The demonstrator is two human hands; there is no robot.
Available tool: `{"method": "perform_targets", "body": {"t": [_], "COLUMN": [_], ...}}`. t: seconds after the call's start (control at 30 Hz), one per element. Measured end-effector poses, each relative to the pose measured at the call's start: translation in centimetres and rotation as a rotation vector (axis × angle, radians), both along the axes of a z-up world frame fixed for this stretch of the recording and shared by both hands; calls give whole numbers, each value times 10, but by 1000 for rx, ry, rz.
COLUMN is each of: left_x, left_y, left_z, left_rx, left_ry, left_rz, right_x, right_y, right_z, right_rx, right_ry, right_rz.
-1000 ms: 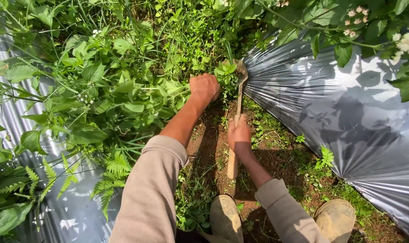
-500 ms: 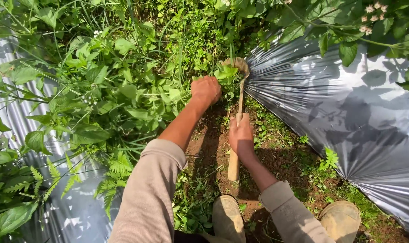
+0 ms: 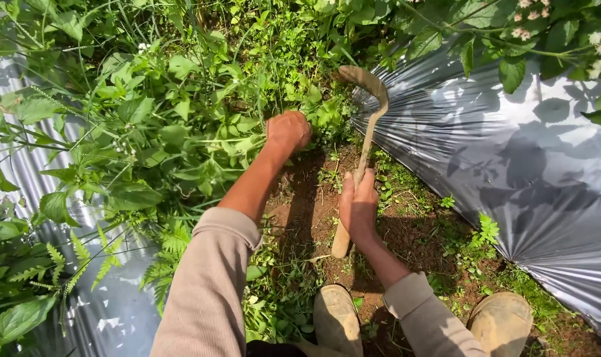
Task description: Weeding a garden bed using a hand hoe and pulling weeds by hand
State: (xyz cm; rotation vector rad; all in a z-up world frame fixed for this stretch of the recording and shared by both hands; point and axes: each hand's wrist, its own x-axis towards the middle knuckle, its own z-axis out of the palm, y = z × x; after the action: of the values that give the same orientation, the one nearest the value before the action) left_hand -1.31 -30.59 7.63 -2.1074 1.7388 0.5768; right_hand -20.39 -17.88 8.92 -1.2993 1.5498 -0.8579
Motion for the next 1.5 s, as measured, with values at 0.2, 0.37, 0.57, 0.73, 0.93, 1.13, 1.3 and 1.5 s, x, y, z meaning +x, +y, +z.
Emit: {"method": "perform_targets", "body": {"t": [0.2, 0.37, 0.57, 0.73, 0.93, 1.13, 1.3, 1.5], "left_x": [13, 37, 28, 1, -41, -71, -61, -74], "left_y": [5, -11, -2, -8, -28, -47, -76, -68], "left_z": [-41, -106, -66, 16, 34, 9, -84, -35], "left_rx": [-29, -14, 27, -335, -611, -295, -244, -200], "left_ry": [-36, -63, -73, 12, -106, 48, -125, -369], "left_rz": [-96, -135, -130, -25, -232, -195, -323, -476], "right_x": [9, -10, -23, -35, -51, -60, -63, -54], "right_y": [0, -3, -21, -33, -35, -37, -39, -33], "right_z": [16, -30, 5, 33, 9, 14, 28, 22], "right_rx": [-209, 313, 118, -78, 15, 14, -108, -81], "right_ry": [-130, 86, -7, -142, -154, -78, -132, -230], "right_rz": [-105, 40, -92, -74, -121, -90, -80, -68]}}
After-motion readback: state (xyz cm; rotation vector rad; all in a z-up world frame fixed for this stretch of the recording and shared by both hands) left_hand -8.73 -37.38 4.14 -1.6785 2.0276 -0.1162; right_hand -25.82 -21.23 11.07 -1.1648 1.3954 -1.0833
